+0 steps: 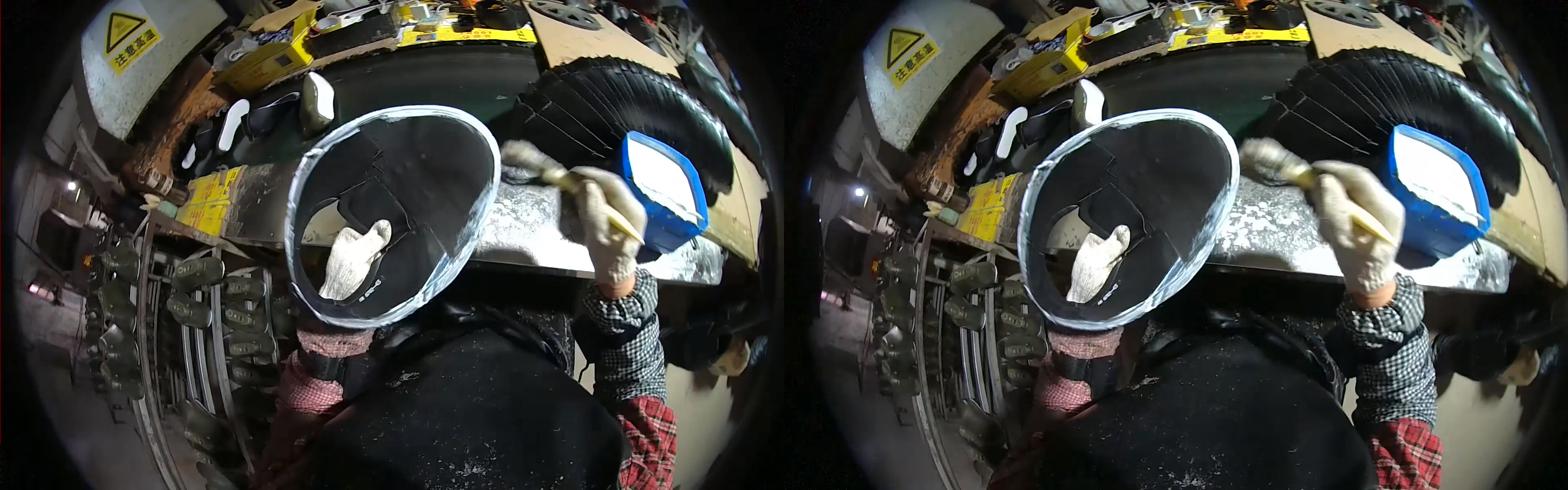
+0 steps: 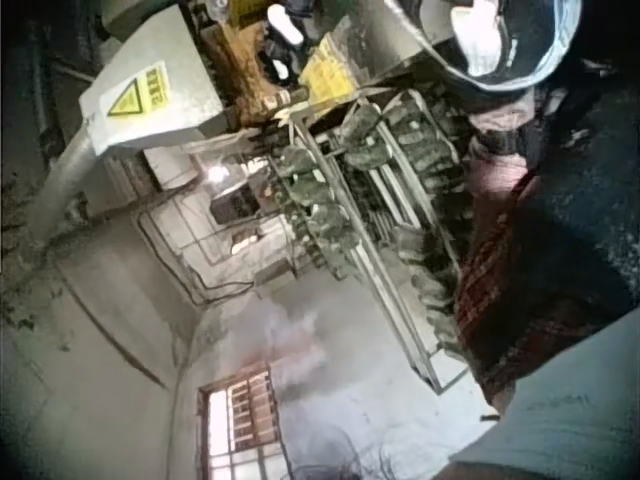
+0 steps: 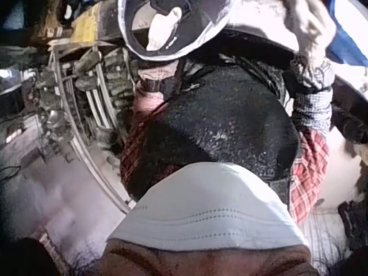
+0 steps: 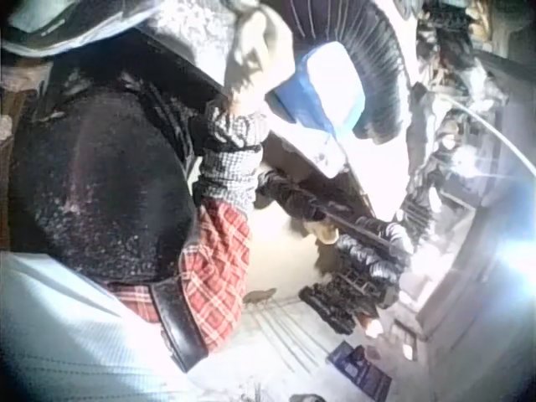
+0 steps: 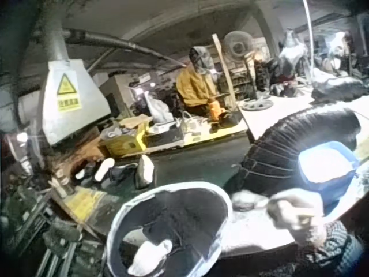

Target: The recorder is applying glue to shoe components including soles and uppers using a brush and placing them on a drying rack.

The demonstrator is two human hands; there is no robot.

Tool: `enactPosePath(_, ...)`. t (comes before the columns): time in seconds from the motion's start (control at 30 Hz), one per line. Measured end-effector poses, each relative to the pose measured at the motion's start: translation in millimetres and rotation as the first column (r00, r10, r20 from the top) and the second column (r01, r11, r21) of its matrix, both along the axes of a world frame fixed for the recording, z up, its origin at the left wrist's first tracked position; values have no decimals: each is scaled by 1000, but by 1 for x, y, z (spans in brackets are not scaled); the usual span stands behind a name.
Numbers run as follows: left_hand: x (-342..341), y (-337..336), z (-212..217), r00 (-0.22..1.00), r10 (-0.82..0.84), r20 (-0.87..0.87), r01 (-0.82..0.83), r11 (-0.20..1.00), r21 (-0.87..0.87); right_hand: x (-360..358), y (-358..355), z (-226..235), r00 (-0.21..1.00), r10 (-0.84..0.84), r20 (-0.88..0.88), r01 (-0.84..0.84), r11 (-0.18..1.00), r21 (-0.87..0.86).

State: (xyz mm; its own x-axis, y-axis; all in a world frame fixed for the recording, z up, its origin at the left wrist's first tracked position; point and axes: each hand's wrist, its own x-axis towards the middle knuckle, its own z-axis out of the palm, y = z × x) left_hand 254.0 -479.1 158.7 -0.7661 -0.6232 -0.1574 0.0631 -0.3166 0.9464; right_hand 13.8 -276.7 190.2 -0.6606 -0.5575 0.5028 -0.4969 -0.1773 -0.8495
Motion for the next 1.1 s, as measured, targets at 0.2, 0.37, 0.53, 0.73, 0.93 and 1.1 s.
enactPosePath(0.2,-32,8,9,943,330,-38,-321,935,149,0,5,-56,956,242,-165,-211,959,187)
enactPosePath(0.37,-36,-121,-108,958,267,101,64,143,-988,10,18,-75,955,138,262,-176,976,127)
enactPosePath(0.53,-124,-136,-22,697,607,382,317,217,-923,-14,20,-75,983,165,81,-179,964,199)
enactPosePath(0.73,-33,-108,-19,849,448,-278,-384,887,257,-4,7,-68,959,212,189,-252,943,218)
enactPosePath(0.93,223,35,25,691,711,131,-707,702,-86,17,-11,-19,847,428,315,-515,807,288)
enactPosePath(1.1,367,114,110,-213,975,-68,-51,-80,-995,92,-29,41,696,458,553,-675,680,286)
